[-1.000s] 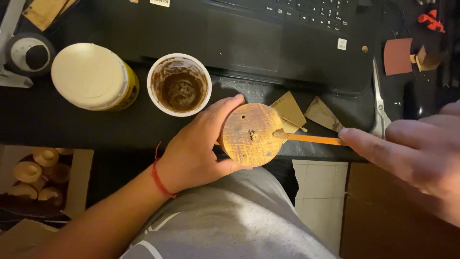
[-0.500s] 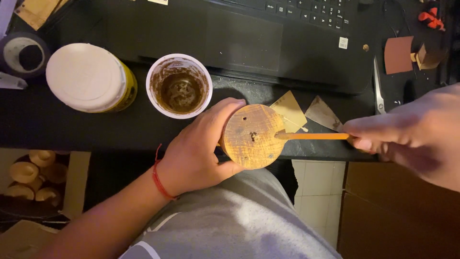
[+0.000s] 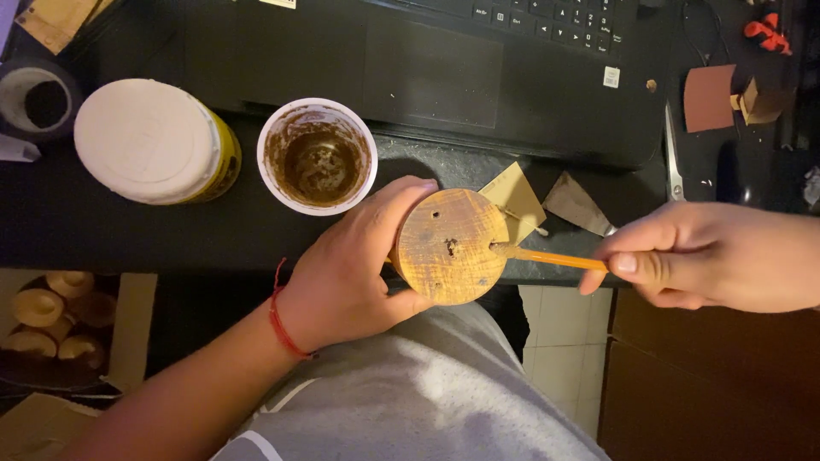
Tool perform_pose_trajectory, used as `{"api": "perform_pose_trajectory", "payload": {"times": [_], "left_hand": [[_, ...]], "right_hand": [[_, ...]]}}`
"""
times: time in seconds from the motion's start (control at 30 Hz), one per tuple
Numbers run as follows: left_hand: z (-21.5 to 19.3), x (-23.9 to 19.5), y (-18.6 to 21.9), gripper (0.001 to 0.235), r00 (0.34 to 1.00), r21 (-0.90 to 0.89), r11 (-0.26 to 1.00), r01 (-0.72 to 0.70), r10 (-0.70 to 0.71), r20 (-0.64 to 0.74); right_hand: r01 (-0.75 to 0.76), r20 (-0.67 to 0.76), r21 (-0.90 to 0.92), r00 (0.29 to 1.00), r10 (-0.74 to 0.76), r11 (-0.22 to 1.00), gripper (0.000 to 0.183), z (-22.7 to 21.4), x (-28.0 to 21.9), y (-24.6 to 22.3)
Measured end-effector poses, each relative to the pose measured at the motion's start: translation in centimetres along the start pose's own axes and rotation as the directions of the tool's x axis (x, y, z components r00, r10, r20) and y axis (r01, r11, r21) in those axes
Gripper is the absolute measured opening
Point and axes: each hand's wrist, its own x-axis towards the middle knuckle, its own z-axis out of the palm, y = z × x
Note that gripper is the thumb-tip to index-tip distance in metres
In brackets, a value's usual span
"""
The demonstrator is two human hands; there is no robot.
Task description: Using a small wooden stick to apply wood filler or paste into small holes and imperfections on a circular wooden block.
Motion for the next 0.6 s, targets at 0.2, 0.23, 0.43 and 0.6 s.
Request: {"api": "perform_pose_trajectory", "payload": {"times": [0.2,0.23,0.43,0.6], "left_hand": [[0.0,0.1,-0.1,0.087,0.999,-0.007,1.000,0.025,-0.025,0.021],[0.0,0.1,-0.1,0.087,0.999,-0.008,1.000,0.024,-0.023,0.023],[0.2,0.2,-0.3,0.088,1.000,0.015,1.000,0.020,-0.020,0.022],[0.5,0.0,-0.1,0.087,0.999,0.065,0.997,0.034,-0.034,0.003]], "right_hand": [[0.390,0.122,0.358,0.881,-0.457,0.848,0.050,1.8,1.6,2.1],[0.389,0.121,0.360,0.882,-0.456,0.848,0.050,2.0,2.0,3.0],[0.469,-0.400,0.255,0.847,-0.350,0.845,0.043,2.7,4.8,7.1],[0.112,-0.663,-0.697,0.275,-0.696,0.708,0.028,3.8,8.6,7.5]]}}
